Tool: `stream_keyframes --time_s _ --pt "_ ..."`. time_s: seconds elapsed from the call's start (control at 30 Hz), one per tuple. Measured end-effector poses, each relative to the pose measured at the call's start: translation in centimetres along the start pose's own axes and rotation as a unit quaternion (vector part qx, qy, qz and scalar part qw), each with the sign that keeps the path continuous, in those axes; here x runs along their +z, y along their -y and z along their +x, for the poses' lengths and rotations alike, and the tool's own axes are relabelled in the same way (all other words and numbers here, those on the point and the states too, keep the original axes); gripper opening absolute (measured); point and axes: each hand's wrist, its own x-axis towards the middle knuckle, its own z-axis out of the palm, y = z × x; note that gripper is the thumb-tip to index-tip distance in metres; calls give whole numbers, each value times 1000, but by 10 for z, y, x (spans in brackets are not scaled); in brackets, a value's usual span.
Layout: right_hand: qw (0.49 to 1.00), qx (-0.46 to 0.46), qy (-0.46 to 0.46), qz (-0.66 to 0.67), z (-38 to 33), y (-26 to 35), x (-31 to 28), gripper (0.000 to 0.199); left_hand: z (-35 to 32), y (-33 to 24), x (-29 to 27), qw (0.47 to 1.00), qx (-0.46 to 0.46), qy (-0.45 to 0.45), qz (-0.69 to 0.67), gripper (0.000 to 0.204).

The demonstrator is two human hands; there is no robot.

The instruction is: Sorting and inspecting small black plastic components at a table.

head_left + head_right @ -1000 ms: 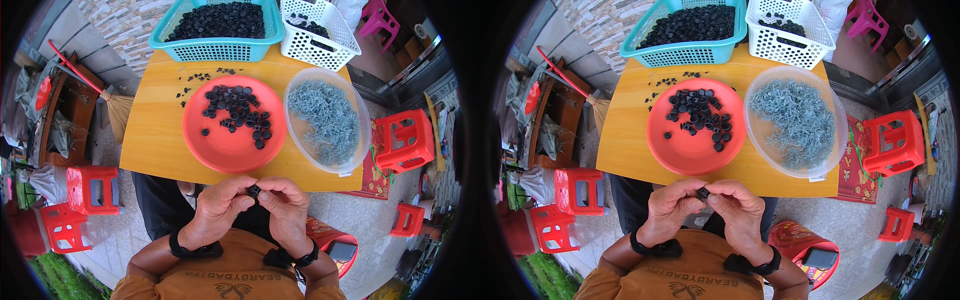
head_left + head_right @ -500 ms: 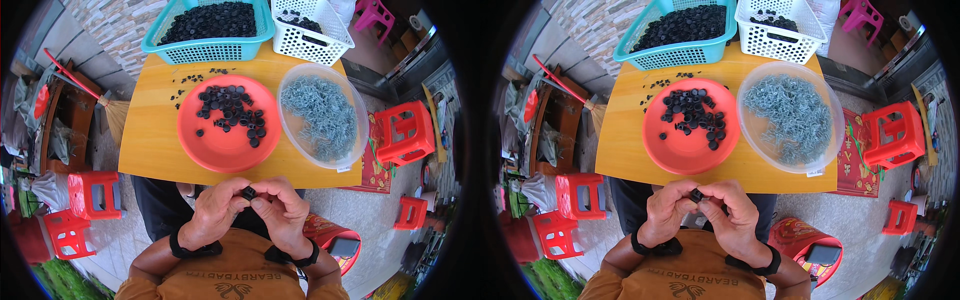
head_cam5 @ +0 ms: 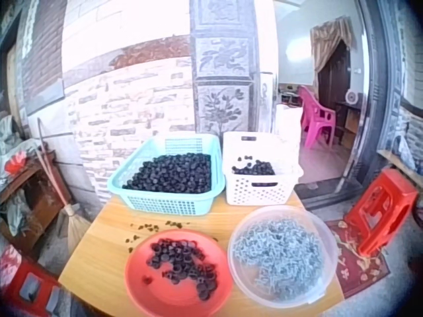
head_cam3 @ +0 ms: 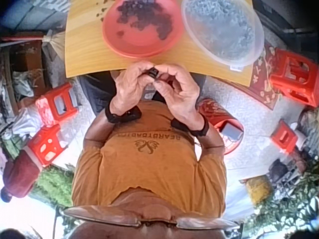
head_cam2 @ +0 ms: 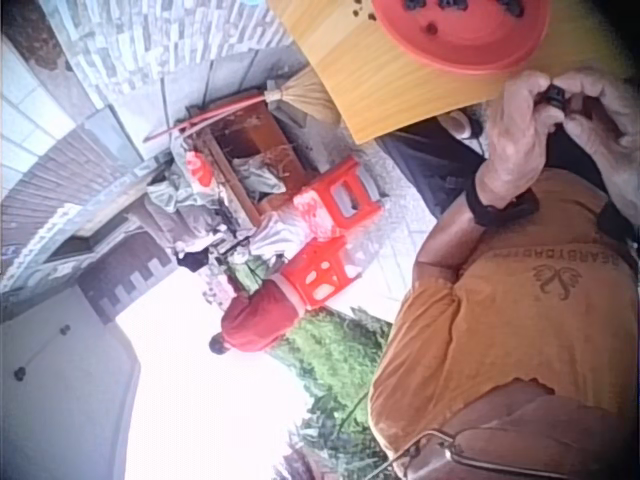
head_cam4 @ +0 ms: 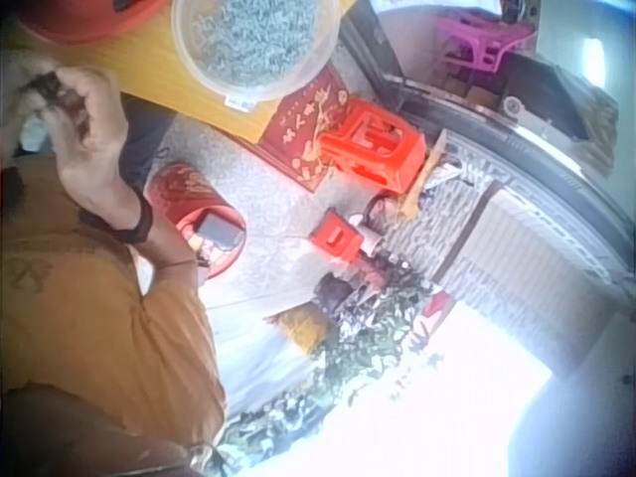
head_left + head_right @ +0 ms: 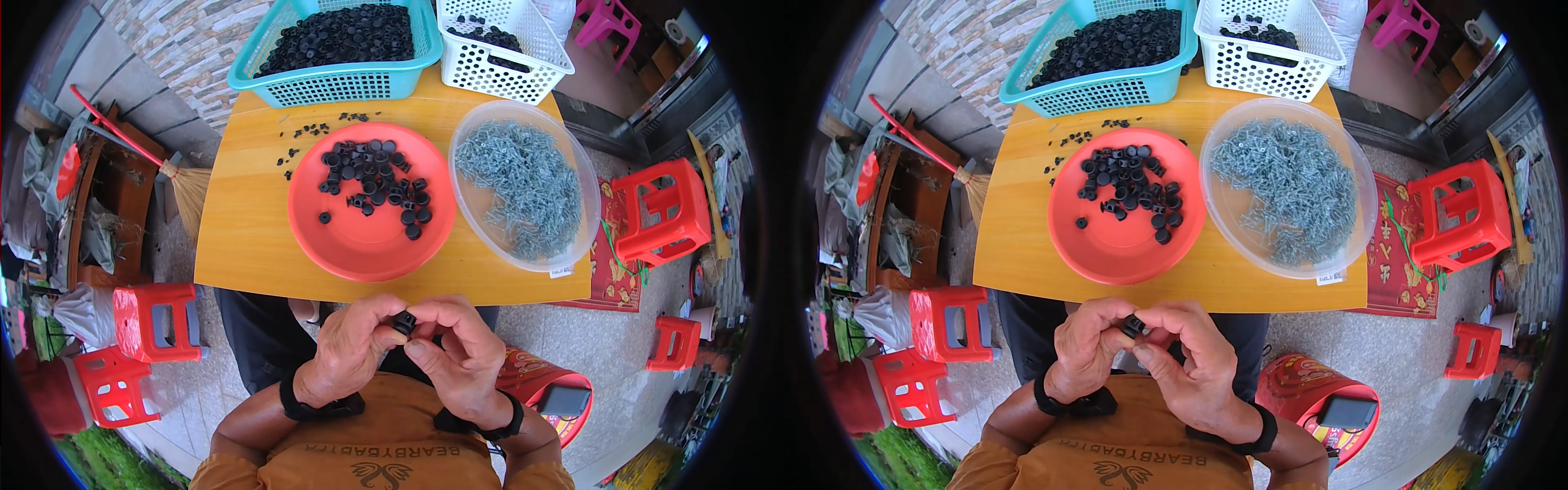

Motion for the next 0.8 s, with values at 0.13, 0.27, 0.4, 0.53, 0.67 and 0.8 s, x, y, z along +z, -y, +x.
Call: stream_keyframes --time_s 0.13,0.27,0.4,0.53,0.67,0.8 --pt "1000 15 -1 22 -2 2 1 33 0 2 1 998 35 -8 41 29" --pt "998 26 -7 53 -4 3 3 35 -4 -1 2 999 26 -16 42 29" --pt "996 38 -19 85 -3 8 5 35 -6 -7 -1 996 -50 -15 -74 29" --pt "1000 1 -17 1 -4 7 4 33 -7 -10 -2 970 -149 -20 -193 34" --pt "997 4 -12 81 -2 7 6 31 -11 -1 -4 983 -107 -10 -148 36" --pt "992 19 -9 127 -2 9 7 31 -9 -4 -5 984 -79 -24 -156 36"
